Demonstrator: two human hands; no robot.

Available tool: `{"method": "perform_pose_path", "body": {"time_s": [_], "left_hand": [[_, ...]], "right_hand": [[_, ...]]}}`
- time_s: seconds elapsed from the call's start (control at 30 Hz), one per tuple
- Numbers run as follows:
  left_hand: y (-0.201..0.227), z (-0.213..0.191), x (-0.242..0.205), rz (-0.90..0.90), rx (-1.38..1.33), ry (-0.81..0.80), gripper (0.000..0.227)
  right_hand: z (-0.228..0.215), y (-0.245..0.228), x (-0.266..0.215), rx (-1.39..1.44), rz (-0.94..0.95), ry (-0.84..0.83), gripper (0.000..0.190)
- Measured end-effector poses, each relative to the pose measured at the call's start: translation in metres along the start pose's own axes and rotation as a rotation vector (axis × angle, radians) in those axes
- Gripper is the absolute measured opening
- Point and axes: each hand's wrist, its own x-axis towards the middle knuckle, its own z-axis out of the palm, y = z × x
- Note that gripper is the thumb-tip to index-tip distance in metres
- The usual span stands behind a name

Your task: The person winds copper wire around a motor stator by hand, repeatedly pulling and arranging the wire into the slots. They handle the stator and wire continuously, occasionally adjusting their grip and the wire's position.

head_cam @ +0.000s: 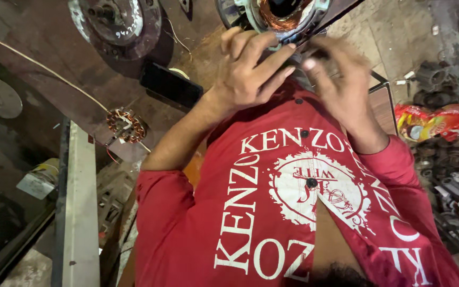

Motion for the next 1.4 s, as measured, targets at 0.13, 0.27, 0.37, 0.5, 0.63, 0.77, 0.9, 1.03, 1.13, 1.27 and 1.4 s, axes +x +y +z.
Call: {"method": "perform_pose_path", "body": {"time_s": [0.13, 0.27, 0.37, 0.5, 0.63, 0.77, 0.9, 1.03, 1.13, 1.27, 1.4], "left_hand": [[0.010, 0.015, 0.000, 0.007, 0.104, 0.000, 0.034], [0.013, 0.020, -0.006, -0.004, 0.170, -0.017, 0.034], [0.013, 0.018, -0.006, 0.025, 0.137, 0.047, 0.035], [0.013, 0.009, -0.003, -0.025, 0.061, 0.159, 0.033], [0.011, 0.008, 0.008, -0.086, 0.033, 0.268, 0.029], [0.010, 0.008, 0.013, -0.133, -0.024, 0.323, 0.028], [0.011, 0.003, 0.014, -0.156, -0.048, 0.319, 0.028], [0.013, 0.004, 0.011, -0.171, -0.037, 0.290, 0.029], [0.010, 0.007, 0.006, -0.135, 0.024, 0.274, 0.032], [0.005, 0.016, 0.001, -0.103, 0.061, 0.246, 0.036], [-0.002, 0.029, 0.001, -0.054, 0.115, 0.266, 0.041]], "right_hand": [[-0.011, -0.016, 0.013, 0.020, -0.225, 0.233, 0.018], [-0.007, -0.022, 0.028, -0.054, -0.332, 0.223, 0.026], [-0.002, -0.019, 0.032, 0.059, -0.340, 0.185, 0.026], [0.005, -0.009, 0.029, 0.096, -0.216, 0.176, 0.013], [0.002, 0.000, 0.026, 0.347, -0.061, 0.069, 0.011], [0.000, 0.002, 0.024, 0.595, 0.148, 0.008, 0.011], [0.007, -0.004, 0.029, 0.466, 0.007, -0.032, 0.010], [0.009, -0.010, 0.024, 0.544, 0.122, -0.039, 0.008], [0.001, -0.011, 0.023, 0.782, 0.281, -0.067, 0.009], [-0.010, -0.006, 0.020, 0.931, 0.258, -0.140, 0.016], [-0.008, 0.003, 0.010, 0.940, 0.230, -0.079, 0.026]]}}
